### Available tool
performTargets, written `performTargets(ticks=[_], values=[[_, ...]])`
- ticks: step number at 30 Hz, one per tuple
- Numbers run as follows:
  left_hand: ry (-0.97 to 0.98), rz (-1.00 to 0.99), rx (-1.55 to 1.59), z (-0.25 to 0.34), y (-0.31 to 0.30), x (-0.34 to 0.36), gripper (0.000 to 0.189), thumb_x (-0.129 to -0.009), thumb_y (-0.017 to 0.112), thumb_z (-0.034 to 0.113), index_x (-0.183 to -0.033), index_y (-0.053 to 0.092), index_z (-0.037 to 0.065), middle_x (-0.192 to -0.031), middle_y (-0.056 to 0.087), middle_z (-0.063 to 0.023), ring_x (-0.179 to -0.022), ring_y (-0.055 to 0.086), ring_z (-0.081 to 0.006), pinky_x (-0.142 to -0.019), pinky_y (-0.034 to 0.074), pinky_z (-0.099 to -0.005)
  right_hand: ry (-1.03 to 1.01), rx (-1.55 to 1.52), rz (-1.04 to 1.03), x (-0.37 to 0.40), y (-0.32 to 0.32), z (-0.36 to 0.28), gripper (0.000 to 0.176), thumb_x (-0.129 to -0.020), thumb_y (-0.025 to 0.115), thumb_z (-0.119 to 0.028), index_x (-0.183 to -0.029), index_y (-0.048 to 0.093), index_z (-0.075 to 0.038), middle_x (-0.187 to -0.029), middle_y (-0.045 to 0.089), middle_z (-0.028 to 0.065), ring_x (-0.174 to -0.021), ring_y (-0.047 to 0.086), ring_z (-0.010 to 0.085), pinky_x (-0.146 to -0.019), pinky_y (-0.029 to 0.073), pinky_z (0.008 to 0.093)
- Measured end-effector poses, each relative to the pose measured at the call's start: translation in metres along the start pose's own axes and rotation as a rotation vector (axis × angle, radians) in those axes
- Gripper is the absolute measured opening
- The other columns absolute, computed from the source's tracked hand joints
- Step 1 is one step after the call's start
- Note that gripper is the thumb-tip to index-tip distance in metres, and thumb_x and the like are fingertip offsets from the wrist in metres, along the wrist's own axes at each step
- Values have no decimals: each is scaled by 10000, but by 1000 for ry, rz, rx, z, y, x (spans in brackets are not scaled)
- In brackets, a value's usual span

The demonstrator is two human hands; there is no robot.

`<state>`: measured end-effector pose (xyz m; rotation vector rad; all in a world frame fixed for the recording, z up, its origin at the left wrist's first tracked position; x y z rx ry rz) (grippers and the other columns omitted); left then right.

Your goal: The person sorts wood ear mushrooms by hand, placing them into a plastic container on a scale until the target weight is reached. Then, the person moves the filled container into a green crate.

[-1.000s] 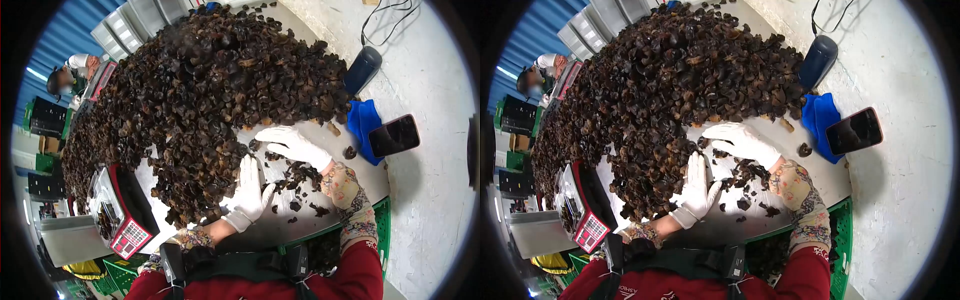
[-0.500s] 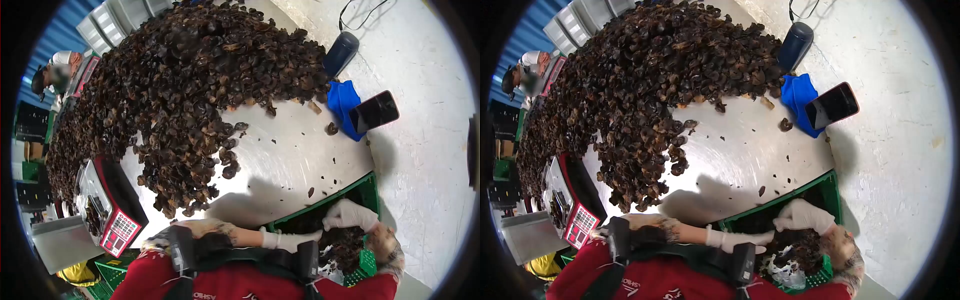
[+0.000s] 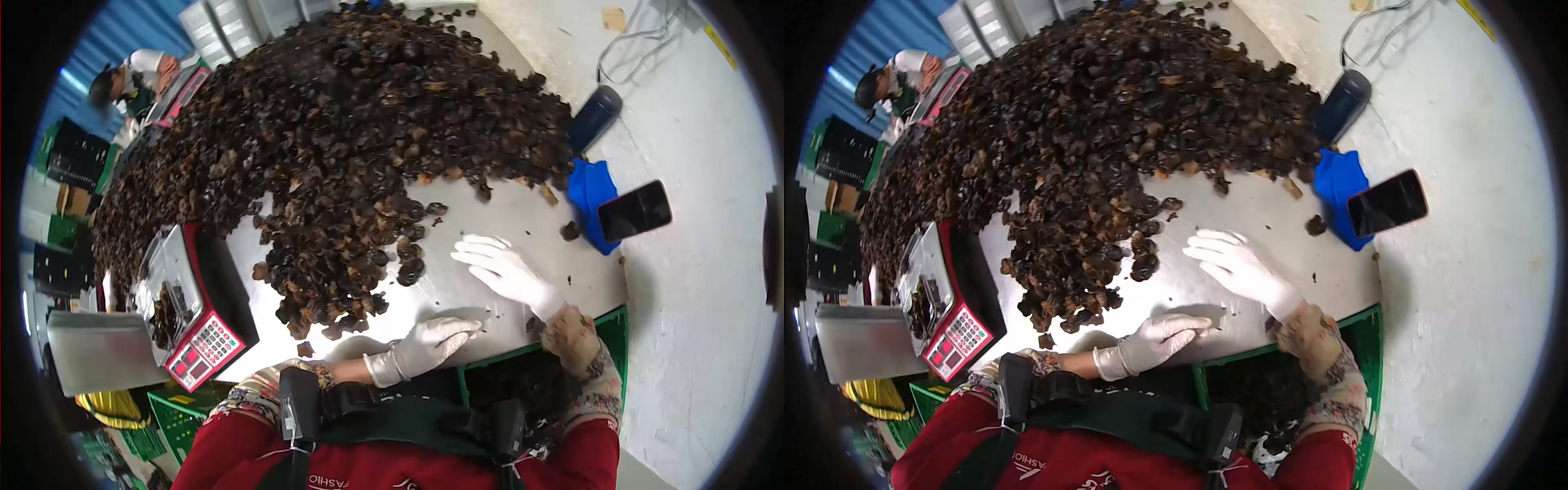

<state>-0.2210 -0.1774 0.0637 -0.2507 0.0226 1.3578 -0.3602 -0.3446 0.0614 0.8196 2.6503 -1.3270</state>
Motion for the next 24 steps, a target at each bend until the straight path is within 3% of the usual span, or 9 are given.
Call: performTargets(ticks=[5,9,13,14,16,18,20,22,24], values=[[-114,24,76,-28,-5,23,193,-941,604,80,-1106,678,12,-1046,705,-106,-925,693,-205,-845,551,-320,-117,246,62,-69,29,27,255,-910,593,-164,-1148,683,-137,-1183,657,60,-1135,583,255,-960,461,378],[10,72,-11,-12,-13,11,178,-915,636,64,-1081,686,25,-1004,713,-96,-901,699,-238,-798,567,-343,-80,-141,35,-54,20,27,146,-900,609,-153,-954,712,-65,-1013,690,76,-1006,620,271,-908,480,382],[260,167,-550,14,-64,-12,215,-871,679,114,-1075,693,49,-926,700,-107,-850,684,-286,-748,565,-328,16,-326,-321,43,-19,-9,76,-839,630,-58,-842,706,-49,-873,698,95,-870,647,275,-799,498,366],[140,239,-582,13,-84,-23,208,-849,679,107,-1050,699,58,-914,691,-96,-830,661,-278,-742,548,-352,215,-486,-308,68,-32,-38,112,-849,619,-102,-797,709,-60,-812,700,96,-832,655,271,-764,512,362],[60,445,-791,17,-123,-49,181,-782,689,43,-956,723,80,-939,675,-69,-910,618,-256,-811,513,-368,662,-463,-1089,140,-40,-59,217,-892,638,-234,-857,749,-51,-853,725,131,-814,678,230,-743,517,337],[-24,444,-801,-7,-152,-68,190,-758,699,44,-934,741,103,-903,645,-55,-903,597,-259,-787,507,-345,848,-288,-1519,199,-33,-82,305,-909,646,-310,-1013,731,-36,-983,729,106,-882,684,245,-788,522,331],[18,255,-929,-24,-171,-89,204,-750,709,83,-949,741,118,-910,638,-54,-914,594,-268,-803,503,-373,771,-248,-1536,208,-37,-76,296,-927,642,-290,-1068,720,-42,-1022,726,104,-891,691,199,-823,531,312],[18,-18,-1067,-41,-181,-101,229,-745,714,123,-973,735,122,-897,630,-59,-929,591,-271,-840,489,-378,961,-647,-881,191,-42,-72,296,-951,616,-265,-1124,704,-42,-1013,730,107,-903,693,165,-844,537,302],[13,-192,-1142,-48,-183,-106,146,-752,708,166,-894,709,131,-882,624,-40,-933,591,-259,-841,475,-382,1013,-695,-573,156,-41,-77,318,-947,614,-192,-1229,652,-50,-1015,728,58,-864,667,128,-807,525,273]])
Point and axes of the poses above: each hand's wrist, its own x-axis away from the middle knuckle, its own y-axis out of the palm, z = x × y, the point moved 2 cm from there along -x, towards the middle knuckle
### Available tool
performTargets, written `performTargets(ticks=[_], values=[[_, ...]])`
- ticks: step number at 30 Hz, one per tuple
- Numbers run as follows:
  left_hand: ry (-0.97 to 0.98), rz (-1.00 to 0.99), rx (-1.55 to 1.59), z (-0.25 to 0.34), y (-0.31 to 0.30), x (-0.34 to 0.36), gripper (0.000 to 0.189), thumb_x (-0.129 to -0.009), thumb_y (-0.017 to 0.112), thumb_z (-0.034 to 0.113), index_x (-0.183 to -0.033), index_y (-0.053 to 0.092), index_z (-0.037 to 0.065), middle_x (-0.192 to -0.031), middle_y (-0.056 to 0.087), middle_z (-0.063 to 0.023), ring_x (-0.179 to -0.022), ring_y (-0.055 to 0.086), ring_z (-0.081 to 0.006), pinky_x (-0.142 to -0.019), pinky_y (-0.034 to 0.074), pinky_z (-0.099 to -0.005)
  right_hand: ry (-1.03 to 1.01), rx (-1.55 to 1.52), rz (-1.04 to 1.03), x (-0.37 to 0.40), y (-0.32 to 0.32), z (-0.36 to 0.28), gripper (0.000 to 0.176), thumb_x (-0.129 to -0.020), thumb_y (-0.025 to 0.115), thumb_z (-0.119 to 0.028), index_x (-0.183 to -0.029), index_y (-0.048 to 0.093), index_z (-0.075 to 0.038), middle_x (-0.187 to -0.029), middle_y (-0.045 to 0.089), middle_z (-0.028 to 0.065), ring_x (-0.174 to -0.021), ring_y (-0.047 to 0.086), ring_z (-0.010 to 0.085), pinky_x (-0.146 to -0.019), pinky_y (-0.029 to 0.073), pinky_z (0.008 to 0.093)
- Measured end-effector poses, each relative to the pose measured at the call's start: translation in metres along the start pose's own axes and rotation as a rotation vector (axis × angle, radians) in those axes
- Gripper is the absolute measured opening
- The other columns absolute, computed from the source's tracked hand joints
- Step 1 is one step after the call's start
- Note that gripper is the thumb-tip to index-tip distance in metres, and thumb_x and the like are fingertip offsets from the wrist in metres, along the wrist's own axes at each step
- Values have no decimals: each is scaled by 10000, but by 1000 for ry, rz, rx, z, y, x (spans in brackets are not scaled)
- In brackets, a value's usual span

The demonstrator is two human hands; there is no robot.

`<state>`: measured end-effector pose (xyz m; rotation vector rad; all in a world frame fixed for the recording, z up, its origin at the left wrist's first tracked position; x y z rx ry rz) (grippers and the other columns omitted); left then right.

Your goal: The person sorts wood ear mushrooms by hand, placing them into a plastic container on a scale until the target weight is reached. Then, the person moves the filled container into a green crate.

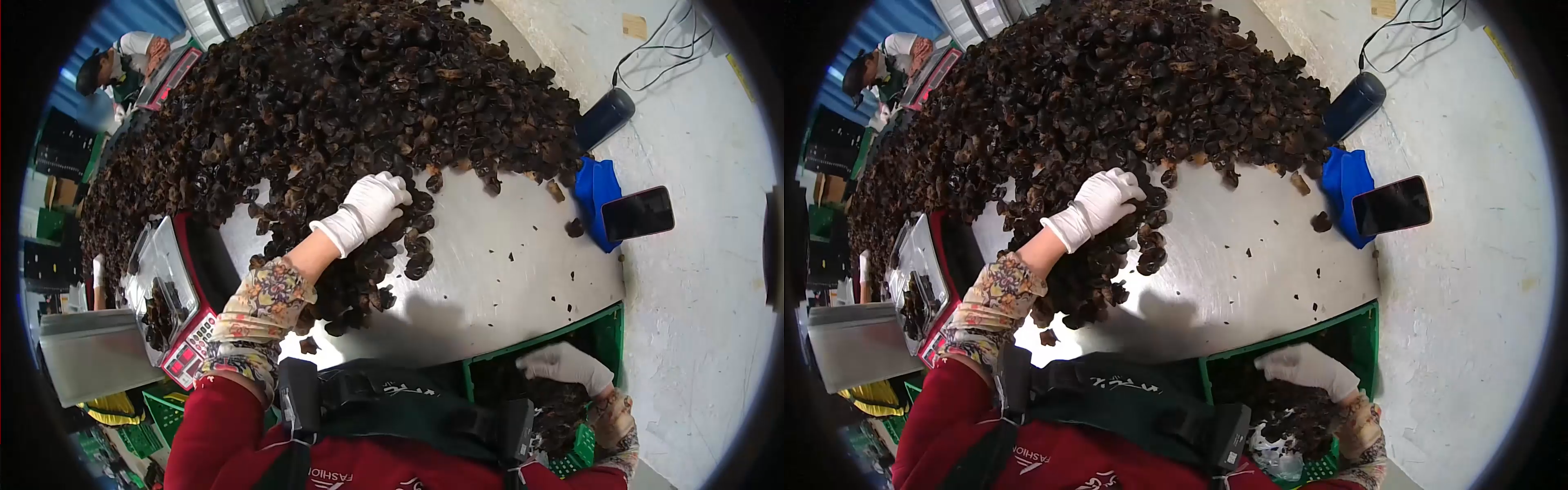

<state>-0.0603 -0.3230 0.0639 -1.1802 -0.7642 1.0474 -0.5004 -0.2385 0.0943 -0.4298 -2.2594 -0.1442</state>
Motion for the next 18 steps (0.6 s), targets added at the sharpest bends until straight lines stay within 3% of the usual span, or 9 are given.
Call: performTargets(ticks=[3,8,9,11,12,14,16,17,18], values=[[39,-28,-181,2,-3,-1,68,-770,703,189,-784,664,135,-845,614,-20,-894,599,-251,-785,482,-393,-246,80,164,-27,-3,-39,266,-949,603,-143,-1188,673,-50,-1074,707,57,-924,648,130,-830,512,280],[-282,449,225,37,-28,23,61,-808,691,183,-813,692,122,-870,665,-42,-865,632,-268,-749,514,-387,-497,266,364,-37,-34,-99,235,-940,608,-128,-1143,684,-39,-1117,697,98,-999,659,191,-866,508,292],[-11,303,229,65,-31,33,207,-824,683,203,-1020,691,138,-1032,670,-62,-934,638,-266,-782,524,-379,-517,251,394,-42,-46,-99,235,-936,611,-131,-1139,685,-39,-1123,694,106,-1008,659,198,-874,506,294],[404,-98,563,139,-18,50,440,-861,647,329,-1218,548,92,-1213,591,-129,-1077,596,-321,-887,507,-409,-513,301,453,-59,-62,-115,221,-918,624,-119,-1111,693,-35,-1114,699,105,-1021,660,197,-886,505,297],[539,-361,743,174,-11,60,564,-880,630,392,-1317,477,69,-1304,551,-163,-1149,574,-349,-939,498,-424,-487,363,489,-72,-65,-133,207,-905,635,-104,-1088,701,-31,-1099,707,97,-1025,660,189,-891,506,299],[536,-516,1189,217,44,87,603,-903,644,339,-1403,432,77,-1203,609,-175,-1089,601,-347,-953,477,-420,-531,492,582,-111,-78,-149,185,-890,651,-95,-1051,714,-30,-1064,718,88,-989,669,176,-866,514,296],[437,-457,874,211,33,85,512,-894,650,306,-1323,509,65,-1071,648,-169,-996,621,-356,-869,499,-430,-730,676,738,-140,-81,-181,165,-871,679,-117,-1016,734,-60,-996,722,85,-851,684,182,-759,532,299],[420,-252,888,197,40,94,389,-891,646,274,-1211,593,60,-987,659,-145,-904,632,-348,-799,511,-433,-850,546,888,-172,-84,-176,153,-856,698,-149,-988,746,-91,-938,717,82,-773,672,207,-700,529,310],[372,-193,884,183,43,104,312,-903,634,263,-1144,637,64,-961,672,-124,-873,643,-320,-773,520,-425,-735,643,981,-186,-78,-191,130,-849,674,-197,-888,709,-78,-860,689,86,-844,662,264,-769,528,347]])
Point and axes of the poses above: each hand's wrist, its own x-axis away from the middle knuckle, its own y-axis out of the palm, z = x × y, the point moved 2 cm from there along -x, towards the middle knuckle
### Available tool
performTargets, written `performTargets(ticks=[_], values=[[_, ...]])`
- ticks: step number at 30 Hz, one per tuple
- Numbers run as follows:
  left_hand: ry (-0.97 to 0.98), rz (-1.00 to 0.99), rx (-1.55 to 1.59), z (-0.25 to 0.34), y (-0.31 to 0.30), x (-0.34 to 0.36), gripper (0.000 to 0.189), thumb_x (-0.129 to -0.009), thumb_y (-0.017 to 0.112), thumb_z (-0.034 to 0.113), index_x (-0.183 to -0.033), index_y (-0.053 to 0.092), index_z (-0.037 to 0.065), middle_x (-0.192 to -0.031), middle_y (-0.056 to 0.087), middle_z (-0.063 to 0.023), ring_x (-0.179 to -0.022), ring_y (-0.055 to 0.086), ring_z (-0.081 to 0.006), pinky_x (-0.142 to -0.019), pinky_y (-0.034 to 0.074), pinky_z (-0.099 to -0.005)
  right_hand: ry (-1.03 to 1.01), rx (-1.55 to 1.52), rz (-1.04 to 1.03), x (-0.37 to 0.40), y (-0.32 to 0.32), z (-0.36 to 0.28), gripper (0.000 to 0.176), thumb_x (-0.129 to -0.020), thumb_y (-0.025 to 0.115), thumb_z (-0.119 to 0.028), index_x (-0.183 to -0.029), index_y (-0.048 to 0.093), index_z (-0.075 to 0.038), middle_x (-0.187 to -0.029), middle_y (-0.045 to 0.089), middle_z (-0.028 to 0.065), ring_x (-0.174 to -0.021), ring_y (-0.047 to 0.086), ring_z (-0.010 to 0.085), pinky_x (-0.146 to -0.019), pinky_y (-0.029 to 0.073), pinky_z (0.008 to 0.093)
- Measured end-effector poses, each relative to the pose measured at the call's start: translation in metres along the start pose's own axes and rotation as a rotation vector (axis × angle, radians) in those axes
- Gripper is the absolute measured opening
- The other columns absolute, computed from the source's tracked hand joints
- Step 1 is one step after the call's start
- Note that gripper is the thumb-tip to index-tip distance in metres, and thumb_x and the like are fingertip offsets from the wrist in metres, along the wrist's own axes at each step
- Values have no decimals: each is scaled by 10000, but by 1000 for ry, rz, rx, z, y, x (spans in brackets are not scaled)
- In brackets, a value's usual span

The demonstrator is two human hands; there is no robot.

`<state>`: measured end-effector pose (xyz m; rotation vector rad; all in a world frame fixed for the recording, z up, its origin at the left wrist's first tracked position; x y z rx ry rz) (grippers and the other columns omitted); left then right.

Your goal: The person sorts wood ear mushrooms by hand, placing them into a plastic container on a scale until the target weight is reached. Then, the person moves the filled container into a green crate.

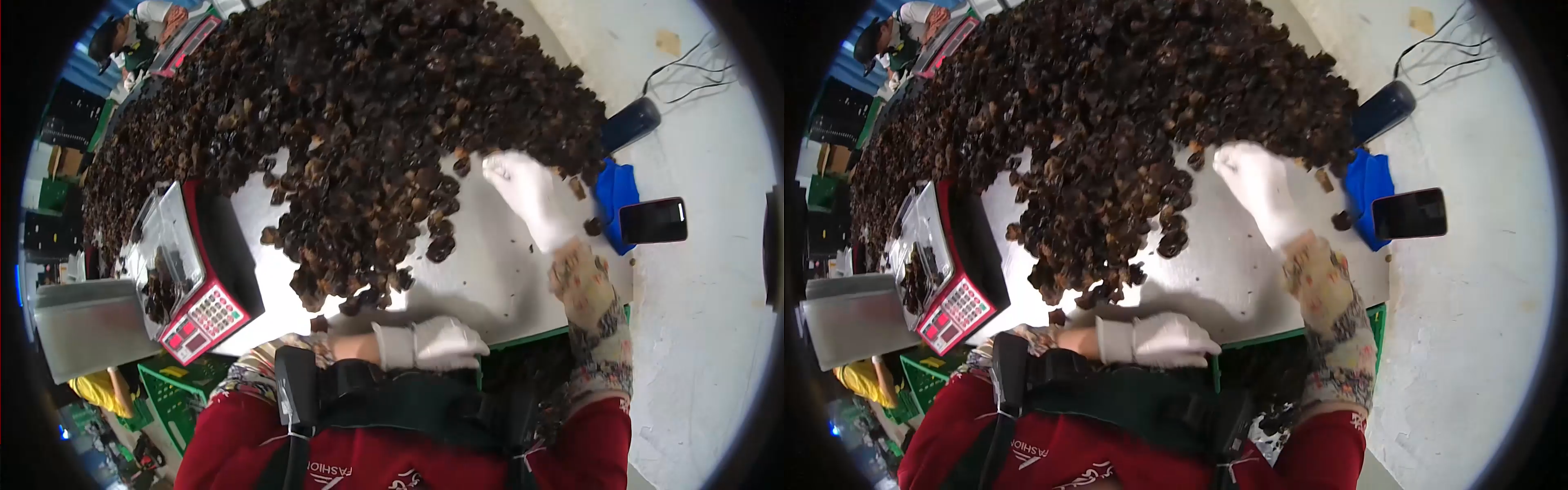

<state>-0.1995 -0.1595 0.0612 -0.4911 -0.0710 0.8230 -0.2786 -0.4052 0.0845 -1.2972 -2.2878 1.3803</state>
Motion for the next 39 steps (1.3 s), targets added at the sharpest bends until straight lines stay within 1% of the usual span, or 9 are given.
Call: performTargets(ticks=[7,12,15,18,20,21,23,32,39], values=[[-413,470,-447,23,-63,98,187,-817,729,142,-999,694,115,-800,648,-43,-734,652,-231,-626,535,-345,-7,527,18,-48,70,-4,202,-847,651,-324,-858,662,-122,-818,644,97,-838,645,284,-699,525,404],[-529,591,-824,26,-66,106,361,-755,728,152,-1110,663,135,-901,605,-25,-801,608,-234,-685,508,-352,156,90,-100,-16,-2,-9,265,-867,603,-322,-864,633,-59,-822,626,164,-839,634,330,-689,531,416],[-491,449,-983,17,-70,73,368,-758,652,159,-1115,633,70,-908,571,-70,-817,575,-248,-727,479,-346,-164,496,-1011,28,-71,-24,262,-866,605,-268,-1003,658,-50,-926,655,139,-918,645,277,-774,525,371],[-649,389,-1090,8,-41,42,160,-744,602,109,-901,608,79,-764,554,-93,-679,587,-239,-558,482,-396,580,10,-1420,97,-141,-44,378,-825,615,-203,-1171,643,-53,-1101,647,129,-1045,594,300,-845,491,372],[-302,512,-373,9,-11,21,221,-815,631,208,-986,602,70,-778,606,-69,-694,639,-263,-556,511,-405,662,-163,-1264,126,-157,-35,346,-838,621,-151,-1156,666,-23,-1056,669,119,-1001,610,268,-837,498,349],[-408,-15,46,30,-17,-1,469,-842,672,258,-1248,541,64,-965,652,-101,-811,661,-268,-683,549,-412,604,-262,-1129,139,-161,-27,265,-865,623,-121,-1085,694,9,-952,695,113,-913,643,228,-806,518,325],[-110,-118,595,52,7,-8,899,-835,730,234,-1538,186,97,-1254,572,-207,-984,639,-272,-884,528,-400,774,-384,-936,143,-165,-28,216,-872,657,-108,-1020,718,37,-892,722,98,-811,669,163,-758,529,278],[-73,635,11,19,-32,108,242,-920,640,95,-1152,661,30,-962,698,-104,-881,668,-241,-804,541,-342,220,-411,-471,108,-48,-83,206,-890,652,-132,-1059,706,-26,-971,709,96,-816,656,163,-731,512,275],[-654,1258,-17,28,-36,206,166,-917,629,83,-1071,688,72,-943,671,-45,-888,603,-187,-811,490,-302,-199,-416,-332,59,59,-183,237,-879,650,-96,-1109,690,-58,-935,678,97,-865,645,226,-773,523,310]])
Point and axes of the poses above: each hand's wrist, its own x-axis away from the middle knuckle, its own y-axis out of the palm, z = x × y, the point moved 2 cm from there along -x, towards the middle knuckle
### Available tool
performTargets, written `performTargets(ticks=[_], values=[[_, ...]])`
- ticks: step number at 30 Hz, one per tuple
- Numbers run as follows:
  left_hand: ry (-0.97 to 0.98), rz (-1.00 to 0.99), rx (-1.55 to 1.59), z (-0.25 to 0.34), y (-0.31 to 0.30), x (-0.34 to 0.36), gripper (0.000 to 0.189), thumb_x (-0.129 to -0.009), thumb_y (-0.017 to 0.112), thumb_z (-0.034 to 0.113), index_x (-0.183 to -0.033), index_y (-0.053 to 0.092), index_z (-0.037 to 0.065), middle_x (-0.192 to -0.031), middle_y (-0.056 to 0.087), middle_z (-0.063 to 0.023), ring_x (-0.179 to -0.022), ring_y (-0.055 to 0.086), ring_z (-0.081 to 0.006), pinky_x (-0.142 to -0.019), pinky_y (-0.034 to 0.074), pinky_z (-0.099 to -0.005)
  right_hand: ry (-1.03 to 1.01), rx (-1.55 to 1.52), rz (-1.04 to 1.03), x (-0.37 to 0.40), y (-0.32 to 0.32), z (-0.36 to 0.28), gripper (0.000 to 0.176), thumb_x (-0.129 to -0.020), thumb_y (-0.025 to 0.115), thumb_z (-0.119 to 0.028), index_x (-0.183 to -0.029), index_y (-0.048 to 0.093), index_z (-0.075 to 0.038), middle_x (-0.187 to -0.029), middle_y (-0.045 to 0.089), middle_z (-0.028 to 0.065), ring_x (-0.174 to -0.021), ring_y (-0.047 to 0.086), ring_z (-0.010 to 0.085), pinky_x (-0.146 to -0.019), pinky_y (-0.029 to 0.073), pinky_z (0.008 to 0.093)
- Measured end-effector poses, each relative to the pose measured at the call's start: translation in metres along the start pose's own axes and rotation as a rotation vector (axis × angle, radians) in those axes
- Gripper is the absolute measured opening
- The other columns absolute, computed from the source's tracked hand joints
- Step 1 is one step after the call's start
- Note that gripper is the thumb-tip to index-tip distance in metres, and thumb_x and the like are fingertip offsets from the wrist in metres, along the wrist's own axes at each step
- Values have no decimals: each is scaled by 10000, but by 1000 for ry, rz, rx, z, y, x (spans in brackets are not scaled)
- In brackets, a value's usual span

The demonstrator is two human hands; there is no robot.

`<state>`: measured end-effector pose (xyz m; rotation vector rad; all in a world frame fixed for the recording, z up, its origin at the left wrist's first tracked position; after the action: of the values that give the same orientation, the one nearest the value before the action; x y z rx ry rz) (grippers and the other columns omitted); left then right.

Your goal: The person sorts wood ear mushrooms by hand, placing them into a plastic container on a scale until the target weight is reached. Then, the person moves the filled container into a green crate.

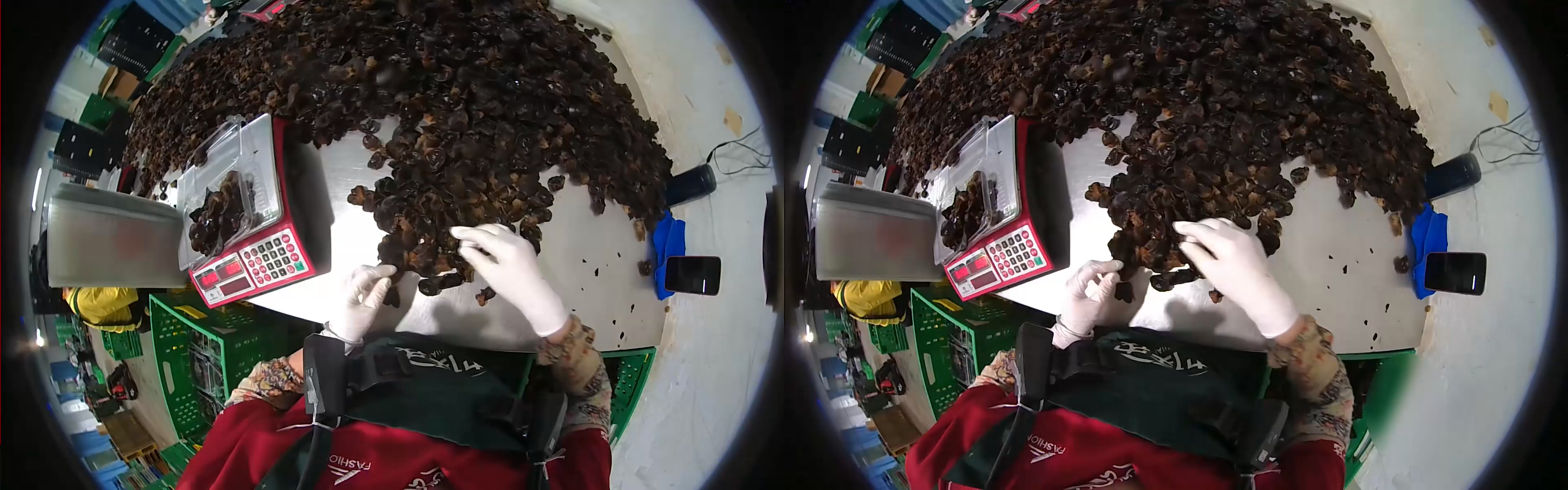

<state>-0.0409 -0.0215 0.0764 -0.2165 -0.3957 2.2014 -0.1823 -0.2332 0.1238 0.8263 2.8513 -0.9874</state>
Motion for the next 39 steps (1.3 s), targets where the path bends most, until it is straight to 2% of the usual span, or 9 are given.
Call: performTargets(ticks=[5,9,14,19,21,28,33,36,39], values=[[111,256,-168,-19,-18,-8,127,-878,666,32,-999,680,70,-921,622,-45,-784,520,-146,-733,438,-261,-117,312,90,-47,56,-10,218,-806,716,-182,-1004,705,-89,-970,631,61,-963,600,245,-821,496,357],[50,234,-24,-15,-13,-18,159,-878,658,12,-1033,673,45,-1014,604,-76,-886,575,-173,-837,464,-290,-81,598,-52,-68,99,4,292,-712,735,-162,-987,664,-97,-1048,525,49,-1068,487,262,-884,415,387],[156,228,83,-24,-12,-18,207,-885,635,-26,-1089,652,10,-1091,582,-103,-1005,598,-207,-886,503,-299,-5,472,120,-45,62,32,112,-763,717,-199,-863,690,-158,-966,577,16,-980,529,236,-843,430,390],[93,199,51,-22,-13,-32,219,-885,639,-32,-1101,646,2,-1113,579,-96,-1025,597,-186,-914,507,-297,101,300,419,-17,2,61,65,-803,713,-123,-807,684,-65,-941,626,87,-907,577,282,-795,475,386],[132,204,24,-21,-13,-42,223,-886,640,-30,-1106,645,3,-1114,574,-93,-1028,591,-179,-915,507,-292,266,280,390,-9,-9,58,77,-816,713,-123,-838,694,-52,-948,629,102,-931,586,285,-803,482,385],[244,238,-291,-18,-5,-67,335,-790,748,75,-1116,672,92,-1123,601,-84,-1072,553,-275,-951,436,-357,121,275,489,-7,22,40,137,-767,773,-154,-829,684,-70,-930,617,64,-906,574,271,-804,470,377],[253,225,-399,-5,-2,-69,288,-800,735,54,-1084,694,72,-1127,621,-106,-1041,557,-254,-944,451,-359,161,533,354,-15,33,29,348,-702,808,-305,-963,673,-118,-1156,538,53,-1137,464,280,-976,357,439],[230,192,-318,-5,-1,-75,270,-803,730,46,-1070,701,65,-1134,622,-115,-1068,562,-260,-945,453,-365,89,593,313,-18,43,29,294,-725,775,-245,-948,658,-93,-1170,540,57,-1176,455,273,-1009,333,453],[236,222,-190,-7,-6,-84,268,-807,727,50,-1073,703,63,-1152,625,-121,-1069,586,-265,-926,470,-355,-14,266,453,3,11,25,248,-756,763,-205,-913,648,-52,-1008,606,75,-991,565,279,-881,452,363]])
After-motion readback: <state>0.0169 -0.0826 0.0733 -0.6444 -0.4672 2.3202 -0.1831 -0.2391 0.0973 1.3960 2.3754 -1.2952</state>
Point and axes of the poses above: each hand's wrist, its own x-axis away from the middle knuckle, its own y-axis out of the palm, z = x × y, the point moved 2 cm from there along -x, towards the middle knuckle
